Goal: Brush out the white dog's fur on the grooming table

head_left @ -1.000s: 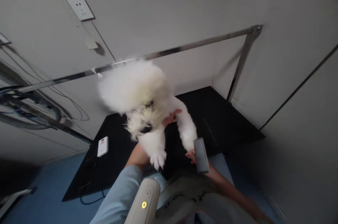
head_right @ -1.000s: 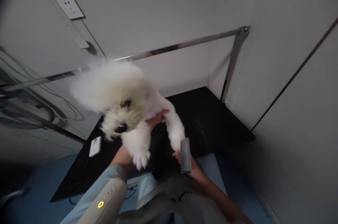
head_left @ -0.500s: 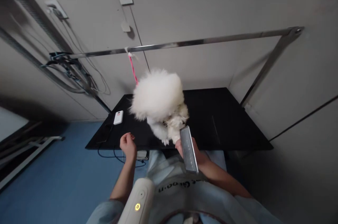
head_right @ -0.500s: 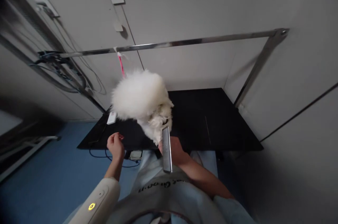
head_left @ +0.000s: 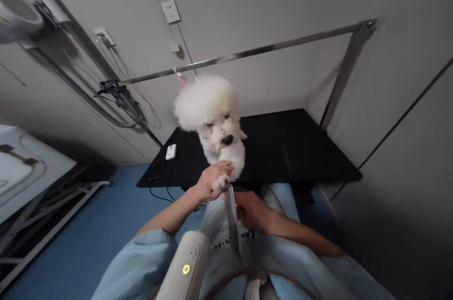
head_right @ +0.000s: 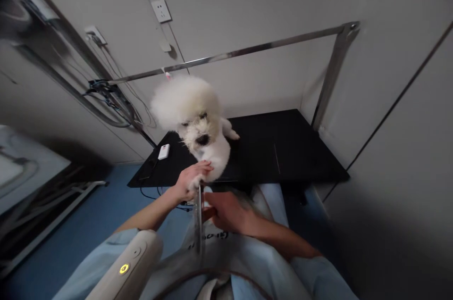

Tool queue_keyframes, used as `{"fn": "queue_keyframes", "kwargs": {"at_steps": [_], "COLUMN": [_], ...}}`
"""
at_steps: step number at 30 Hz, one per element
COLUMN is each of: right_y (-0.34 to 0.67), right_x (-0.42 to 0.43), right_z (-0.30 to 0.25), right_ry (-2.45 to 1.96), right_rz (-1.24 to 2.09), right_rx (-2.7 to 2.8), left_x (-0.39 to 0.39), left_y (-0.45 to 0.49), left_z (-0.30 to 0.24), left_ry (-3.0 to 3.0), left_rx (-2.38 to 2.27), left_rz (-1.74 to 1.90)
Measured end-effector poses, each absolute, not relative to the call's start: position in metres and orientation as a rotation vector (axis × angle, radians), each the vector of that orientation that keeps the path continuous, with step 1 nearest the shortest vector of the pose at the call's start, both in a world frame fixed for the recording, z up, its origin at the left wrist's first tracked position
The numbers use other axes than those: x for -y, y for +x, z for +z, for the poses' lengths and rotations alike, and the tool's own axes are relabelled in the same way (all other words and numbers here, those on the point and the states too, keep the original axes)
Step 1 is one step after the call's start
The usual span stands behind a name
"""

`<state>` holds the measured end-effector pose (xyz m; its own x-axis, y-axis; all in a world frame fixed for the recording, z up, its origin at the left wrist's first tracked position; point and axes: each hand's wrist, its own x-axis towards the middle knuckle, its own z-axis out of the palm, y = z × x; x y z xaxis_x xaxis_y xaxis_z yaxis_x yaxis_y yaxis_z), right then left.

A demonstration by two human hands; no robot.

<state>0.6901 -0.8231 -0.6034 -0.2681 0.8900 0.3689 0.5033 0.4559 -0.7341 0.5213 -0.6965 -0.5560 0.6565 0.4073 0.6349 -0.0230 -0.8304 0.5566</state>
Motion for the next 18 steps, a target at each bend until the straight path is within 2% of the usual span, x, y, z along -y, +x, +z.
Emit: {"fn": "queue_keyframes", "kwargs": {"at_steps": [2,4,9,14,16,18], "right_y": [0.693,0.688,0.683,0.736,0.737,0.721], "right_x": [0.826,0.82,0.771,0.743,0.751,0.759], "right_z": [-0.615,-0.616,-0.594,-0.619,-0.629,-0.63], "right_ry": [-1.333,-1.448,-1.254,-1.686,-1.65,-1.401], "right_rz": [0.6,0.45,0.011,0.053,0.036,0.002], "right_rx": [1.845,1.816,1.947,1.499,1.468,1.625], "left_x": [0.711,0.723,0.737,0.735,0.734,0.733], "left_y": [0.517,0.516,0.512,0.508,0.512,0.517], "left_z": [-0.553,-0.548,-0.527,-0.521,-0.521,-0.518], "left_ry": [1.923,1.536,1.385,1.281,1.309,1.357], "left_rx": [-0.489,-0.585,-0.782,-0.849,-0.865,-0.848], "left_rz": [1.437,1.643,1.663,1.787,1.757,1.672]}}
